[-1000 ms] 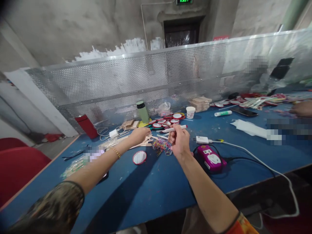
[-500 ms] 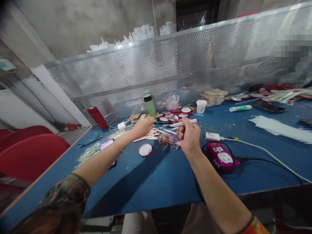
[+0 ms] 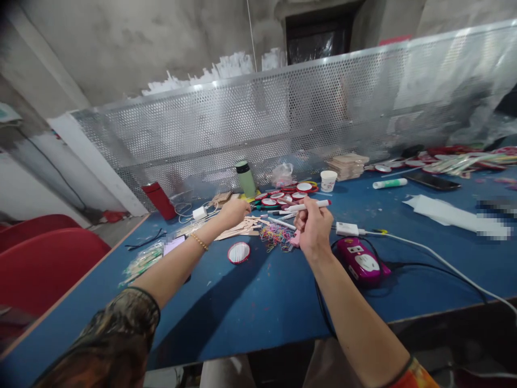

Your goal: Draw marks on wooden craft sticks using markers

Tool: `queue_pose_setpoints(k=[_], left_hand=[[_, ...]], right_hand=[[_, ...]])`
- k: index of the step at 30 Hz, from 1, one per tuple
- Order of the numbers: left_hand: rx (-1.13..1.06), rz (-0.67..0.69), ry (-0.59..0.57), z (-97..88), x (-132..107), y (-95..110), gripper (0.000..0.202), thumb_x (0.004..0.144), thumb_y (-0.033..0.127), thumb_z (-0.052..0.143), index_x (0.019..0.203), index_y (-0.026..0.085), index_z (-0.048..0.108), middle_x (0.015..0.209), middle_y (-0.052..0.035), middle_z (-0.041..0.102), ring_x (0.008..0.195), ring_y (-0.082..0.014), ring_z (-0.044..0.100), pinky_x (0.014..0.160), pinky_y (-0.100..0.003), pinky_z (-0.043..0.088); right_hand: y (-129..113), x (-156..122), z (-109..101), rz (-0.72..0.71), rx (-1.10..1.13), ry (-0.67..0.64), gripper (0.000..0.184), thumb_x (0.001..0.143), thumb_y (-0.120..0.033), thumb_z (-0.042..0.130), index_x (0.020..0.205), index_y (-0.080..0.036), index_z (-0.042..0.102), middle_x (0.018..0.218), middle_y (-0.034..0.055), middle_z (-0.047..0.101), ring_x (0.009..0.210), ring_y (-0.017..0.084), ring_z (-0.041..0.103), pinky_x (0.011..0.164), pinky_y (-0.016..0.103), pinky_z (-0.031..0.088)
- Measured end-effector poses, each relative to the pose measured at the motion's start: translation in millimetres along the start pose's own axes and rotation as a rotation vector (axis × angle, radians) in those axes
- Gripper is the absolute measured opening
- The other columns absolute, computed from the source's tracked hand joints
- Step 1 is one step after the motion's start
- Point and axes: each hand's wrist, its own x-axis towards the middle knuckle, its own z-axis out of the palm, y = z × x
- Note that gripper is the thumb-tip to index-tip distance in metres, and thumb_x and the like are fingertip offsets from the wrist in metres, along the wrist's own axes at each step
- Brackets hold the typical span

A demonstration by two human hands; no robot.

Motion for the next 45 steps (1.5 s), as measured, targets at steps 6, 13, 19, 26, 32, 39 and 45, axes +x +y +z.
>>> queue_pose_setpoints(k=[6,13,19,26,32,39,45], left_hand=[[0.09,-0.071,-0.11,26.1,-7.3,-28.0,0.024,0.084,0.028,0.061,0.094,0.011,0.075,0.098,-0.0217,0.073,0.096,-0.0299,0.069,0.081,-0.035,0.051],[0.126,-0.056,-0.082,36.9,-18.0,-33.0,0.027,0.088,0.028,0.055,0.092,0.01,0.074,0.097,-0.0219,0.073,0.095,-0.0298,0.069,0.077,-0.034,0.049],[0.131,0.002,-0.018,38.8,-33.1,-20.3,0.033,0.092,0.032,0.053,0.087,0.007,0.073,0.091,-0.0244,0.072,0.096,-0.0333,0.068,0.084,-0.041,0.045],[0.051,0.055,0.124,33.1,-66.4,17.6,0.025,0.092,0.01,0.042,0.101,0.008,0.065,0.1,-0.0216,0.07,0.099,-0.0274,0.065,0.094,-0.043,0.039],[-1.073,-0.104,0.167,21.2,-111.6,70.1,0.028,0.098,0.028,0.03,0.101,0.017,0.054,0.084,-0.0088,0.07,0.063,-0.017,0.066,0.066,-0.032,0.051],[-1.963,-0.22,-0.26,57.5,-149.1,93.5,0.046,0.078,0.061,0.058,0.089,0.018,0.046,0.067,-0.0024,0.064,0.046,-0.0168,0.063,0.045,-0.028,0.05],[-1.979,-0.236,-0.189,68.9,-153.0,81.7,0.054,0.073,0.067,0.061,0.087,0.017,0.049,0.063,-0.0011,0.064,0.047,-0.0156,0.063,0.045,-0.024,0.047]], right_hand=[[-2.4,-7.5,7.6,0.028,0.017,-0.037,0.028,0.065,-0.034,0.077,0.06,-0.018,0.056,0.038,-0.0092,0.042,0.03,0.004,0.033,0.029,0.017,0.025],[-0.2,-10.0,8.3,0.06,-0.005,-0.059,0.032,0.067,-0.038,0.079,0.061,-0.017,0.054,0.039,-0.0092,0.042,0.03,0.004,0.033,0.029,0.016,0.026],[4.3,-8.7,7.1,0.074,-0.035,-0.05,0.029,0.069,-0.032,0.076,0.058,-0.018,0.053,0.038,-0.0088,0.041,0.029,0.003,0.032,0.028,0.015,0.025],[10.4,-7.0,-1.3,0.09,-0.107,-0.102,0.019,0.07,-0.027,0.074,0.058,-0.018,0.061,0.038,-0.0078,0.042,0.03,0.004,0.032,0.028,0.018,0.025],[7.3,-18.5,4.5,0.084,-0.227,-0.121,0.025,0.072,-0.042,0.075,0.069,-0.018,0.07,0.049,-0.0025,0.058,0.031,0.005,0.035,0.027,0.019,0.023],[-13.9,-63.6,15.4,-0.229,-0.441,-0.299,0.024,0.075,-0.042,0.077,0.08,-0.019,0.074,0.058,0.0006,0.065,0.038,0.009,0.048,0.034,0.022,0.037],[-17.3,-87.4,17.9,-0.407,-0.612,-0.228,0.013,0.082,-0.035,0.071,0.084,-0.022,0.074,0.064,0.0018,0.067,0.045,0.012,0.056,0.041,0.025,0.047]])
